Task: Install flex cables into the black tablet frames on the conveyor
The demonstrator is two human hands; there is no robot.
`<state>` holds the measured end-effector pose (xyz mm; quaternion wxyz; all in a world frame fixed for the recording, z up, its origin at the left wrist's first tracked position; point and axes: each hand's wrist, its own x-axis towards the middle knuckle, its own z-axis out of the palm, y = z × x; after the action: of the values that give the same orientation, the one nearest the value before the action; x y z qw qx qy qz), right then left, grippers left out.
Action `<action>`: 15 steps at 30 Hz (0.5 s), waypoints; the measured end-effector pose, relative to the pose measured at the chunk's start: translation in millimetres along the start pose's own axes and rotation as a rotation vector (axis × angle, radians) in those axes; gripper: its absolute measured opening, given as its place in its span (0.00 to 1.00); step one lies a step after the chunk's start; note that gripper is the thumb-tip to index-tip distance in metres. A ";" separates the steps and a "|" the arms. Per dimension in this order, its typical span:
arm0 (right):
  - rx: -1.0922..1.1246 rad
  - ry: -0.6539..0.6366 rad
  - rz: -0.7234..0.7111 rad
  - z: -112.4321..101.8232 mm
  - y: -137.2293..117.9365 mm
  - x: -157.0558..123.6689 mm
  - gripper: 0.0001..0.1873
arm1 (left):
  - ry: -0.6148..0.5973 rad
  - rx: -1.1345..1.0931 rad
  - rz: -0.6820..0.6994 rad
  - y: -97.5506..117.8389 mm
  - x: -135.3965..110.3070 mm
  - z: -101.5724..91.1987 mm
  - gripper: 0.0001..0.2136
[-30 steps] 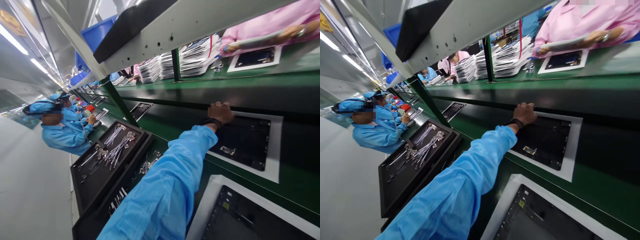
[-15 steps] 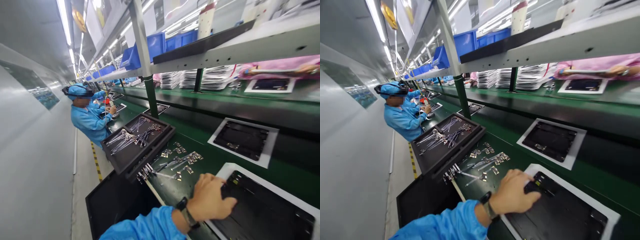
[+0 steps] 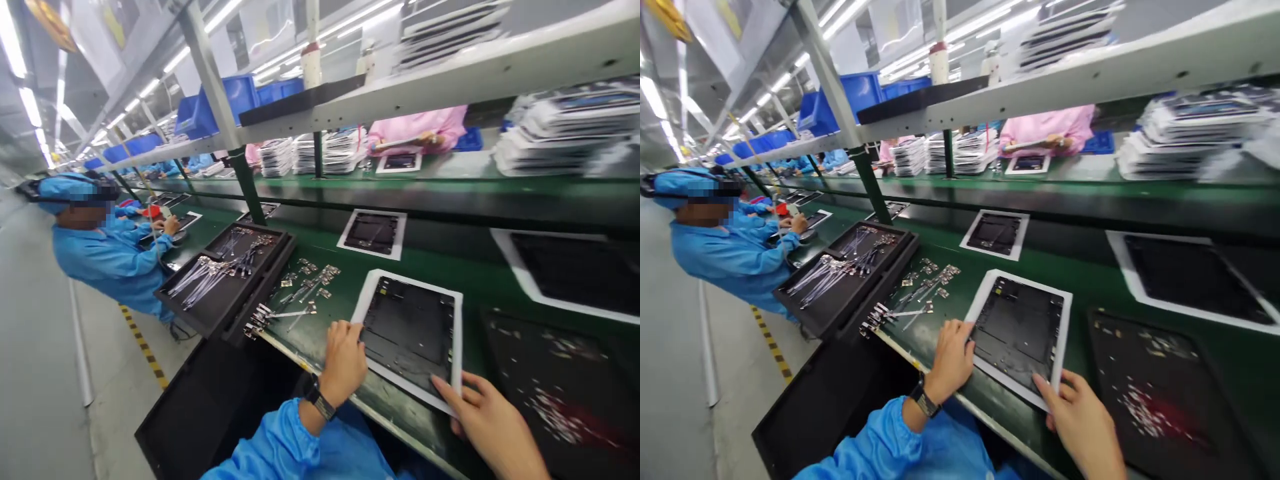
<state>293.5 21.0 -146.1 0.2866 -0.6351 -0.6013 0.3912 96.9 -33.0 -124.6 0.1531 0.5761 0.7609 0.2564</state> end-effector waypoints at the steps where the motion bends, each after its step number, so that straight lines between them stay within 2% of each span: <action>1: -0.052 -0.008 -0.004 -2.4 -2.1 -1.3 0.19 | 0.006 0.035 0.022 -0.5 -3.7 0.6 0.15; 4: -0.149 -0.003 -0.100 -9.5 -3.9 -5.8 0.15 | 0.025 0.114 0.108 -5.6 -10.3 1.8 0.12; 7: -0.224 -0.042 -0.173 -11.9 1.0 -9.2 0.17 | 0.065 0.188 0.183 -12.0 -12.0 4.6 0.16; 12: -0.275 -0.067 -0.177 -6.3 7.1 -20.1 0.22 | 0.128 0.315 0.204 -11.6 -15.7 9.6 0.15; 15: -0.231 -0.052 -0.200 -14.9 7.3 -26.1 0.22 | 0.135 0.331 0.201 -12.9 -16.0 9.9 0.15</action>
<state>310.7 -4.1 -140.3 0.2336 -0.5902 -0.7098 0.3054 96.5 -48.8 -141.1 -0.0216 0.6481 0.7397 0.1799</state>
